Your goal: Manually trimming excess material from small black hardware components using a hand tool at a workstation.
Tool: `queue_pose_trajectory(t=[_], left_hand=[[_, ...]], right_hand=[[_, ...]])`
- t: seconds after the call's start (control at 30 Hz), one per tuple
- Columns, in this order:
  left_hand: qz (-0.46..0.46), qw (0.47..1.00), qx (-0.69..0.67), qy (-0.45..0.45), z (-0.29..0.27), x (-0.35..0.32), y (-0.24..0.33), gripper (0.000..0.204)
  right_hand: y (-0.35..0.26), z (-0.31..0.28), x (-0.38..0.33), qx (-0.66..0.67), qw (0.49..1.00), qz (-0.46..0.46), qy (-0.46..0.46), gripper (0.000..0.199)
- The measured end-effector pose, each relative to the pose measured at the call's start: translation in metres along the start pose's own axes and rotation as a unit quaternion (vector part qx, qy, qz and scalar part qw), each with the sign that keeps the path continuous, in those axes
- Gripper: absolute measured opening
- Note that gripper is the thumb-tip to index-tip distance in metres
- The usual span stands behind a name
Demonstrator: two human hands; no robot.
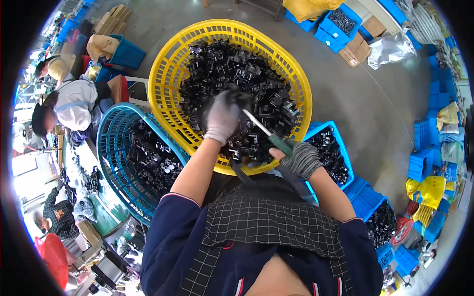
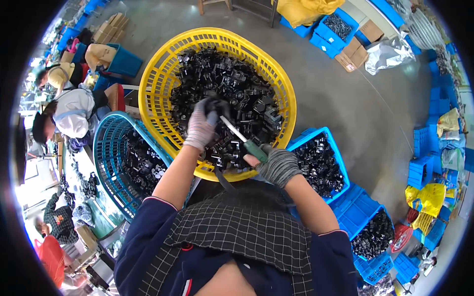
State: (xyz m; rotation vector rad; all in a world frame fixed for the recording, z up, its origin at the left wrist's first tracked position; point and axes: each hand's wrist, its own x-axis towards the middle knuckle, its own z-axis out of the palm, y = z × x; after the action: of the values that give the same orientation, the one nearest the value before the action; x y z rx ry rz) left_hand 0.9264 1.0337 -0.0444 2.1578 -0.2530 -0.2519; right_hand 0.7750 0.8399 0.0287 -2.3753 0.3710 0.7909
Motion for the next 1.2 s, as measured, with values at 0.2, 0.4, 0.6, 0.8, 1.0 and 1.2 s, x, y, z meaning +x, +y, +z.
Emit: queue_pose_trajectory(t=[0.2, 0.4, 0.6, 0.8, 1.0, 1.2], left_hand=[[-0.127, 0.932, -0.294, 0.167, -0.061, -0.085, -0.047, 0.028], [-0.347, 0.738, -0.437, 0.379, -0.148, -0.167, -0.108, 0.031], [-0.116, 0.952, 0.076, 0.273, -0.021, -0.106, -0.020, 0.046], [0.058, 0.942, 0.311, -0.115, 0.114, -0.014, 0.091, 0.050], [0.077, 0.947, 0.287, -0.121, 0.136, 0.004, 0.061, 0.046], [-0.041, 0.915, 0.342, -0.212, 0.145, 0.024, 0.095, 0.043]], right_hand=[[-0.059, 0.025, 0.006, -0.090, 0.982, -0.147, -0.074, 0.069], [-0.045, 0.031, -0.011, -0.091, 0.977, -0.181, -0.071, 0.067], [0.028, 0.022, -0.057, -0.025, 0.998, -0.064, -0.002, 0.060], [0.091, 0.018, -0.079, 0.082, 0.988, 0.082, 0.106, 0.062], [0.100, 0.008, -0.062, 0.077, 0.981, 0.133, 0.122, 0.059], [0.093, 0.008, -0.050, 0.066, 0.983, 0.143, 0.090, 0.059]])
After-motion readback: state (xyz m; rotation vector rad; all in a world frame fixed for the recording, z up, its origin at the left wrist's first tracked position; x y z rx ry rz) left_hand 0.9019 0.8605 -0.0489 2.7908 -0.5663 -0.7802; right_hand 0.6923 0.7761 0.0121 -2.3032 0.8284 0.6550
